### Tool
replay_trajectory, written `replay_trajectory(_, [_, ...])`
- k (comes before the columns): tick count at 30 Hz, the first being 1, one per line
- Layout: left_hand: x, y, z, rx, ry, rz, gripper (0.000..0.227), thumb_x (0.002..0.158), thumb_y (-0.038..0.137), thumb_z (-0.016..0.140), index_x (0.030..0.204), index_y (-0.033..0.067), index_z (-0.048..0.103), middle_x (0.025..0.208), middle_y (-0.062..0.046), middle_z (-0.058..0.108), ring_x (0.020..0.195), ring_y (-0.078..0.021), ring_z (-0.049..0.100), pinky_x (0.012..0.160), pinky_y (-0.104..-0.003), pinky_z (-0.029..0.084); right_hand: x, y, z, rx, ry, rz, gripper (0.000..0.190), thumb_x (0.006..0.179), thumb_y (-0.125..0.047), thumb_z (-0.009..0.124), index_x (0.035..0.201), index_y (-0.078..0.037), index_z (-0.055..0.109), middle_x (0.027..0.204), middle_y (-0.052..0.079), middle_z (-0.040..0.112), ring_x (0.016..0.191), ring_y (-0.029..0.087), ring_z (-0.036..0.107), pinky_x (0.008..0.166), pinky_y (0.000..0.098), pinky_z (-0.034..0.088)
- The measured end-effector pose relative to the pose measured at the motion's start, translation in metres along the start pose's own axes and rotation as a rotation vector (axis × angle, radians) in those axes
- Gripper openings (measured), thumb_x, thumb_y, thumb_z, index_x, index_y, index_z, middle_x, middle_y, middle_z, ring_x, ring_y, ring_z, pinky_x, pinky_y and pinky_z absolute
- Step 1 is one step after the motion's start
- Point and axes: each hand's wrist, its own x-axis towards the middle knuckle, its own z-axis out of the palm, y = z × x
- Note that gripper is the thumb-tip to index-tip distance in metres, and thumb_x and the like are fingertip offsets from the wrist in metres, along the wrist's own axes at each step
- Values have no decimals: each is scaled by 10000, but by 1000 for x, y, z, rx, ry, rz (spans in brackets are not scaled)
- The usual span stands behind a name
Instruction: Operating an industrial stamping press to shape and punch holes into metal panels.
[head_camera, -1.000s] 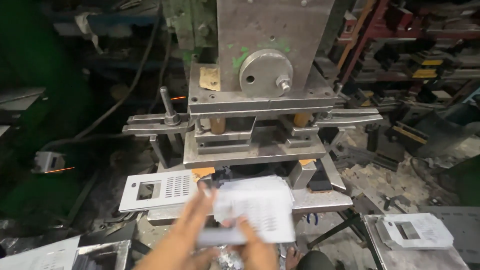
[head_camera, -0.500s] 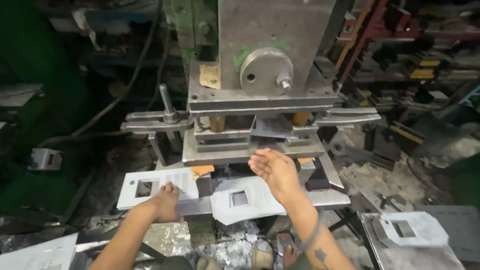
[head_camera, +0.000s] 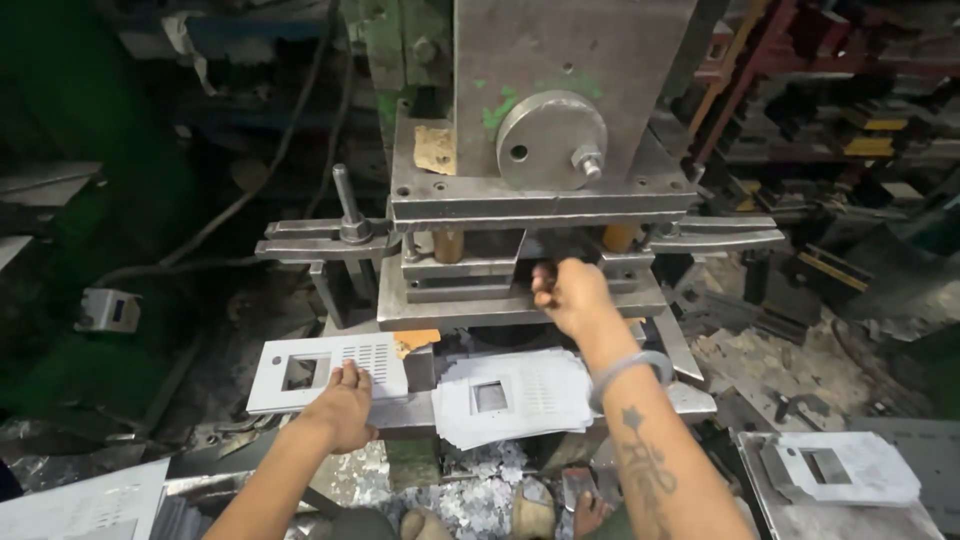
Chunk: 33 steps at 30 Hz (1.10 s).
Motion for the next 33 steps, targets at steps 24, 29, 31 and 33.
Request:
replay_trajectory(24, [-36,9,-59,-118,-20,-219,971,870,451,752,1628,163,219,1715,-117,192,1573,-279,266,1283,-471,282,2,13,19,-139,61,-41,197,919,6,401,921,17,598,754,110,618,552,154,531,401,289,338])
replay_trajectory(29, [-12,-10,-76,-25,-15,-126,1292,719,443,929,1637,164,64,1737,-84,17,1603,-254,106,1284,-468,231,16,19,11,-128,69,-70,200,902,33,390,933,46,588,763,139,635,545,167,544,397,300,349])
replay_trajectory(31, [-2,-15,-75,-8,-57,-109,1378,676,423,963,1652,177,22,1739,-78,16,1608,-245,98,1289,-464,224,11,18,13,-125,66,-76,200,899,38,391,937,53,586,769,145,640,545,167,549,397,301,353])
replay_trajectory(33, [9,-22,-72,-35,-77,-66,1416,629,406,983,1645,138,33,1734,-103,78,1604,-267,140,1289,-436,247,1,13,19,-136,81,-66,216,913,2,388,961,21,598,789,128,653,558,159,569,405,291,363])
